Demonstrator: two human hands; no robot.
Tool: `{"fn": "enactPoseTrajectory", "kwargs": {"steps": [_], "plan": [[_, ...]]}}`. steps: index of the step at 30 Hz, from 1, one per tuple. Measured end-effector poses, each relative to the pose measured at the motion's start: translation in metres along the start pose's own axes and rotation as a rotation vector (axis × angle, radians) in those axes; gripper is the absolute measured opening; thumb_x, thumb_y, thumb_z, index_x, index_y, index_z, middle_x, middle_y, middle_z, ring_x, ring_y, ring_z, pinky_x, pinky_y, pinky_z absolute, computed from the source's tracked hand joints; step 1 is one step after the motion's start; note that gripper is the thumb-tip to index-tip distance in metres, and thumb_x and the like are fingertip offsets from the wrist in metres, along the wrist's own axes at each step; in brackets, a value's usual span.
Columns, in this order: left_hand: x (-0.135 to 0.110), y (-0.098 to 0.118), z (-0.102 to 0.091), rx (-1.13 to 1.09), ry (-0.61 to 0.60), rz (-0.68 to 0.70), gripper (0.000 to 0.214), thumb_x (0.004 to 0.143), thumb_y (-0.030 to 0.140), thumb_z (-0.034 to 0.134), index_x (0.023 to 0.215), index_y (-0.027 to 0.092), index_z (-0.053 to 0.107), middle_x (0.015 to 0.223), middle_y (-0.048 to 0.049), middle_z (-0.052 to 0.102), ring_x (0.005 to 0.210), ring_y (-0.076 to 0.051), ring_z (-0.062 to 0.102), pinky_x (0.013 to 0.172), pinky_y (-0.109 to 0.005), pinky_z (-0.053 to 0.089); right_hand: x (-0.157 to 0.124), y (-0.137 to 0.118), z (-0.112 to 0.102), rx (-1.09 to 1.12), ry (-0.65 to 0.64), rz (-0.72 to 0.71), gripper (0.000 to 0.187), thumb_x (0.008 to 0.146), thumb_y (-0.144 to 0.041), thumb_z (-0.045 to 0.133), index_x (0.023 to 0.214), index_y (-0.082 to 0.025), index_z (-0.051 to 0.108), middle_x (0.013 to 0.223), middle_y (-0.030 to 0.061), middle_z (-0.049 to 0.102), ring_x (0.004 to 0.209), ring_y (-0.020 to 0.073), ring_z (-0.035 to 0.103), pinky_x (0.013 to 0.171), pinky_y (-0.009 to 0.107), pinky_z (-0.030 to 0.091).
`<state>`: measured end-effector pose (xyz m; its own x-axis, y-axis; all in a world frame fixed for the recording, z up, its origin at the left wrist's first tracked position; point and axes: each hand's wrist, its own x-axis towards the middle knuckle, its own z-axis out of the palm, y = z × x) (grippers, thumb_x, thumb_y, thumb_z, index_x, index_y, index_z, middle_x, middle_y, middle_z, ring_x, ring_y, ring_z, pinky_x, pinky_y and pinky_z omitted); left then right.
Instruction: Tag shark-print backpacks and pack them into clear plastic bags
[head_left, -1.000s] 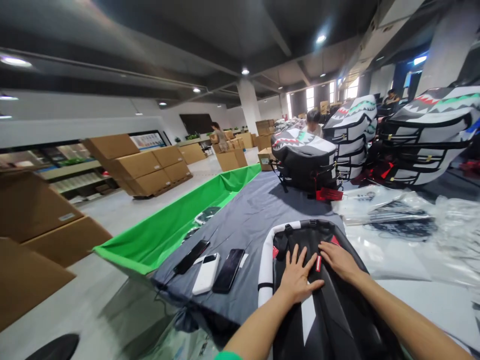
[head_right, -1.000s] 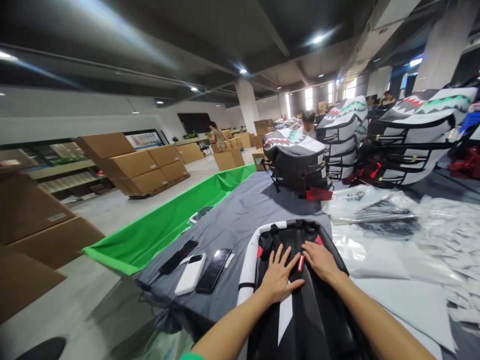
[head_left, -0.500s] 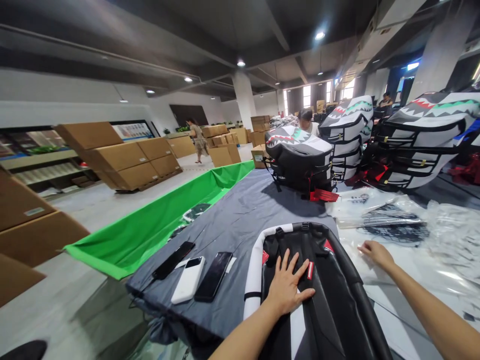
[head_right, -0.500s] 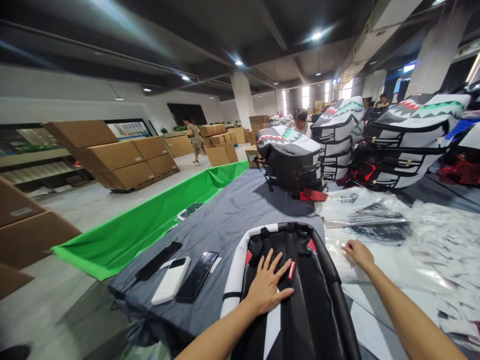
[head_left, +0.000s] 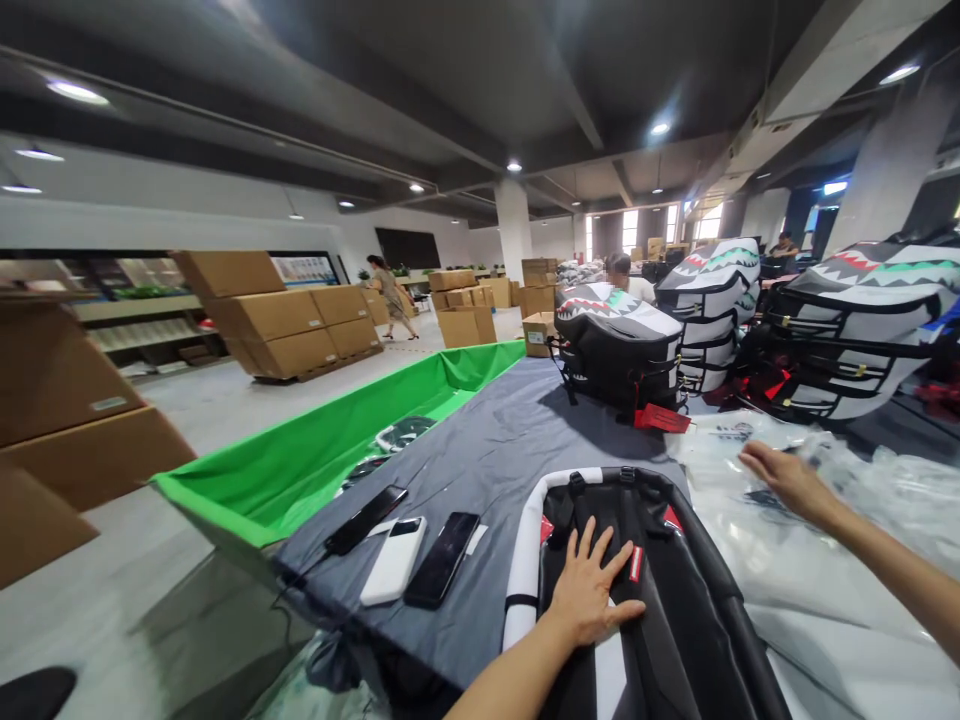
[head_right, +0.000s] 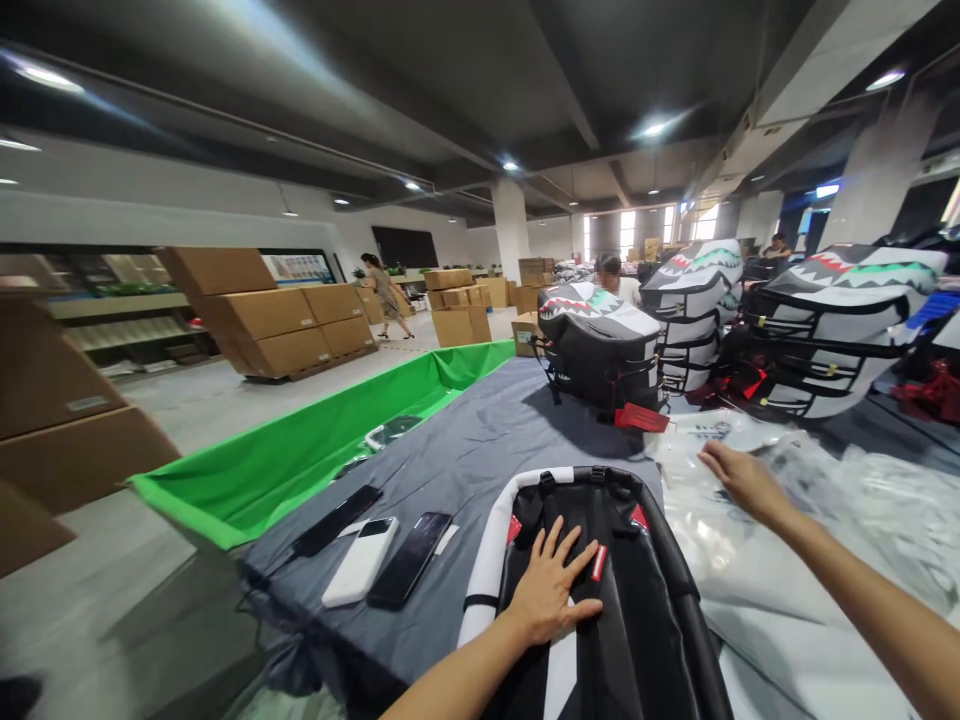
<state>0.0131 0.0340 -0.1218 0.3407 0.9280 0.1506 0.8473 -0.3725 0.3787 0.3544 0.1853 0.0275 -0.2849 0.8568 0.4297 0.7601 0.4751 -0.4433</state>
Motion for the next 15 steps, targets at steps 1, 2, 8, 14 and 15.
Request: {"fn": "enactPoseTrajectory", "kwargs": {"steps": [1, 2, 8, 14, 15], "plan": [[0.0, 0.002, -0.002, -0.031, 0.007, 0.004, 0.081, 0.088, 0.08, 0.048, 0.157, 0.04, 0.035, 0.167, -0.0089, 0.031, 0.157, -0.039, 0.012, 0.123, -0.067, 0.012, -0.005, -0.022, 0.01, 0.038, -0.018, -0.04, 0.041, 0.085, -0.065, 0.042, 0.072, -0.027, 0.051, 0.057, -0.0004, 0.056, 0.054, 0.0196, 0.053, 0.059, 0.032, 0.042], [0.0, 0.005, -0.003, -0.082, 0.03, -0.001, 0.082, 0.086, 0.081, 0.05, 0.155, 0.038, 0.04, 0.166, -0.0095, 0.033, 0.157, -0.04, 0.013, 0.123, -0.067, 0.01, -0.012, -0.044, 0.021, 0.073, -0.03, -0.075, 0.044, 0.086, -0.067, 0.04, 0.072, -0.027, 0.051, 0.059, -0.0004, 0.056, 0.055, 0.0194, 0.053, 0.059, 0.032, 0.043], [-0.016, 0.071, -0.011, -1.095, 0.408, -0.137, 0.082, 0.081, 0.086, 0.051, 0.127, 0.021, 0.069, 0.13, -0.0142, 0.068, 0.129, -0.035, 0.056, 0.112, -0.051, 0.039, -0.07, -0.16, 0.101, 0.371, -0.07, -0.167, 0.045, 0.097, -0.064, 0.035, 0.075, -0.027, 0.048, 0.063, -0.0004, 0.057, 0.057, 0.0179, 0.054, 0.06, 0.03, 0.047], [-0.046, 0.091, -0.015, -1.671, 0.796, -0.805, 0.066, 0.064, 0.071, 0.076, 0.096, 0.013, 0.069, 0.089, -0.0104, 0.073, 0.08, -0.022, 0.069, 0.066, -0.029, 0.048, -0.117, -0.194, 0.145, 0.589, -0.315, -0.179, 0.048, 0.095, -0.062, 0.04, 0.111, -0.024, 0.065, 0.107, 0.0098, 0.074, 0.099, 0.0258, 0.071, 0.086, 0.039, 0.057], [-0.051, 0.085, -0.015, -1.669, 0.826, -0.87, 0.06, 0.062, 0.066, 0.08, 0.089, 0.014, 0.068, 0.082, -0.0088, 0.071, 0.073, -0.02, 0.067, 0.063, -0.028, 0.047, -0.123, -0.191, 0.145, 0.603, -0.333, -0.175, 0.049, 0.093, -0.062, 0.043, 0.115, -0.024, 0.065, 0.113, 0.0109, 0.073, 0.103, 0.0268, 0.07, 0.089, 0.041, 0.057]]}}
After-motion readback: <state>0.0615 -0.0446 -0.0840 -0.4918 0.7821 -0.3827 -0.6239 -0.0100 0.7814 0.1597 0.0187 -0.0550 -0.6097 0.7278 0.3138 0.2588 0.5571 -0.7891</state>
